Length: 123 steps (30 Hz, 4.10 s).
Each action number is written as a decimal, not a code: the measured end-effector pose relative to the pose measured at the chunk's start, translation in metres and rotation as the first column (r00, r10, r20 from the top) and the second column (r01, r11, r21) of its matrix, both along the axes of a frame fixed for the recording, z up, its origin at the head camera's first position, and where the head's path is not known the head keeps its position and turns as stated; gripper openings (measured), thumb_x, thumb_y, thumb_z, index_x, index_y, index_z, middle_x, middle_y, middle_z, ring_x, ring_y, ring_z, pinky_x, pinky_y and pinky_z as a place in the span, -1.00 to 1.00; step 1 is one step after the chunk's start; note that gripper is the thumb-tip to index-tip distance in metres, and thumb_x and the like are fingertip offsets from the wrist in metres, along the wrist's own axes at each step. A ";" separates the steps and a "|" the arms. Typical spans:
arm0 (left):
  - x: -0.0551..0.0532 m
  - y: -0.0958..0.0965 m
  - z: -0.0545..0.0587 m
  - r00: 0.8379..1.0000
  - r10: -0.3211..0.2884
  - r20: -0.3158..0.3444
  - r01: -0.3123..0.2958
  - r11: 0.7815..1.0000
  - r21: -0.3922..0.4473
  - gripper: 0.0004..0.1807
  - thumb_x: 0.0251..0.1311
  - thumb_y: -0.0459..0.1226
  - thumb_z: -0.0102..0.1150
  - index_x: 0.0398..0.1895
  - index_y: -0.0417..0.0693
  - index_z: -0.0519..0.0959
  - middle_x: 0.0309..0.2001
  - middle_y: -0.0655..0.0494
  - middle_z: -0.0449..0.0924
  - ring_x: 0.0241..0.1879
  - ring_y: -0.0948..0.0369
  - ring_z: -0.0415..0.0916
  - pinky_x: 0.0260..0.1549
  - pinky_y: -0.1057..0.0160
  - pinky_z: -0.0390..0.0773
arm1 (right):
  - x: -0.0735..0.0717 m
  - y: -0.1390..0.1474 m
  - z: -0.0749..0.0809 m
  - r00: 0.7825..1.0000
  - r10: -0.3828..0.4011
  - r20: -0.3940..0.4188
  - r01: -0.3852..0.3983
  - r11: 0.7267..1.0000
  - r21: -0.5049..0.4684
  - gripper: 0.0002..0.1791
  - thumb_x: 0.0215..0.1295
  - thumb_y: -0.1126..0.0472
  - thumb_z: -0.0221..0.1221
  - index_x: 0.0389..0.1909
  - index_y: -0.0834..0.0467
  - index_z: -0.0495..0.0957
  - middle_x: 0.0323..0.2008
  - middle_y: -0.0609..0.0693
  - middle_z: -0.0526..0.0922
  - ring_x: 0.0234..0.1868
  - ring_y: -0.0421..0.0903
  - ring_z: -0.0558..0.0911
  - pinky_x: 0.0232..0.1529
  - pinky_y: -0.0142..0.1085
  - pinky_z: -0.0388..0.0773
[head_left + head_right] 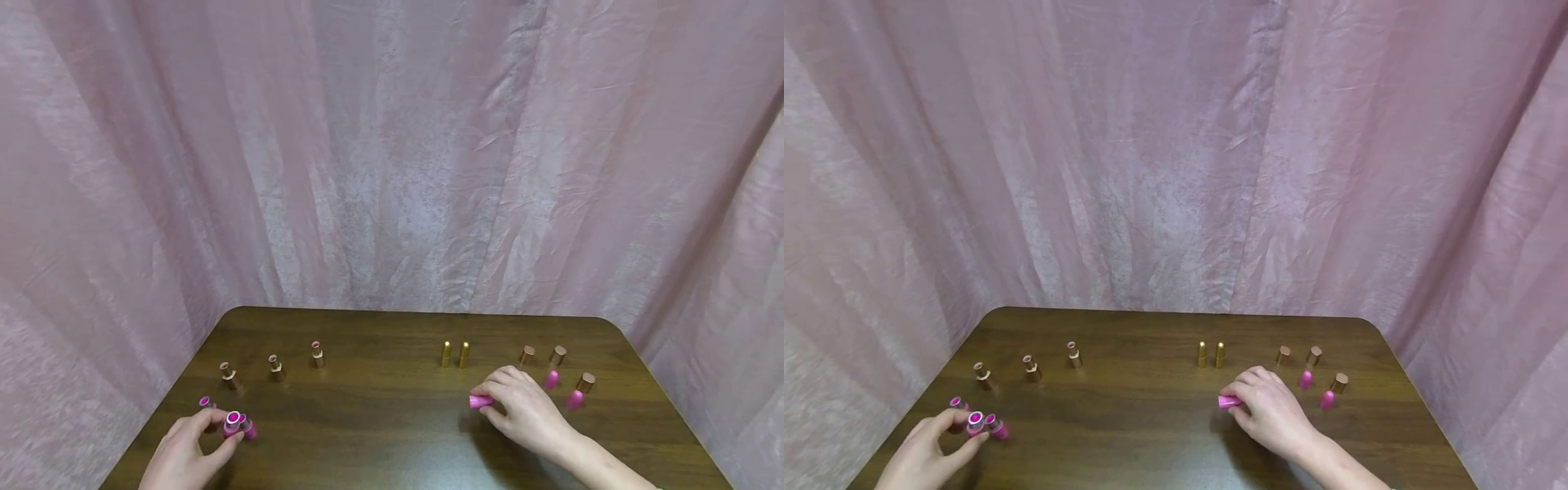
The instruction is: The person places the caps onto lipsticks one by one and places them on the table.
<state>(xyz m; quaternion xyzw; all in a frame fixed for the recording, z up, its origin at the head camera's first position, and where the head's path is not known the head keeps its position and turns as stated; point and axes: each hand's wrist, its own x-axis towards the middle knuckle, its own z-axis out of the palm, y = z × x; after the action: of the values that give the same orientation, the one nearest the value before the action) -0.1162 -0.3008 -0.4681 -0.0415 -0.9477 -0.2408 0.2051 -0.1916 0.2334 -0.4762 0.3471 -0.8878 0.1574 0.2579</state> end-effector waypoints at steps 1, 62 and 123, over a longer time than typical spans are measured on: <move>-0.001 0.005 0.003 0.999 -0.022 -0.036 0.023 1.000 0.003 -0.65 -0.07 -0.19 0.63 -0.31 0.38 0.63 -0.34 0.46 0.56 -0.24 0.23 0.49 -0.18 0.20 0.45 | 0.001 0.000 0.000 1.000 0.000 0.000 0.000 1.000 -0.001 -0.63 -0.13 0.24 0.57 -0.23 -0.04 0.73 -0.27 -0.30 0.67 -0.12 -0.20 0.58 -0.05 -0.17 0.52; -0.066 0.210 0.018 0.869 -0.488 -0.082 0.487 0.873 -0.031 -0.76 0.07 -0.08 0.56 -0.21 0.30 0.70 -0.23 0.53 0.59 -0.15 0.35 0.50 0.06 0.04 0.47 | 0.011 -0.061 0.022 0.987 0.160 0.023 -0.150 0.960 -0.235 -0.63 0.04 0.28 0.51 -0.11 -0.05 0.71 -0.17 -0.30 0.67 -0.06 -0.24 0.55 -0.01 -0.36 0.46; -0.077 0.235 0.001 0.831 -0.546 0.105 0.555 0.824 -0.111 -0.84 0.12 -0.05 0.51 -0.25 0.31 0.73 -0.30 0.55 0.58 -0.22 0.37 0.48 0.02 0.03 0.49 | 0.014 -0.069 0.008 0.994 0.108 -0.003 -0.107 0.978 -0.179 -0.64 0.00 0.23 0.56 -0.15 -0.04 0.74 -0.18 -0.29 0.66 -0.06 -0.26 0.55 -0.04 -0.18 0.51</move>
<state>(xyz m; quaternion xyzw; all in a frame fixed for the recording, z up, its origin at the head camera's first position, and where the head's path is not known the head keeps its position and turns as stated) -0.1927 -0.0661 -0.4668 -0.3189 -0.9160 -0.2257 0.0910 -0.1771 0.1640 -0.4682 0.3694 -0.8509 0.2515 0.2760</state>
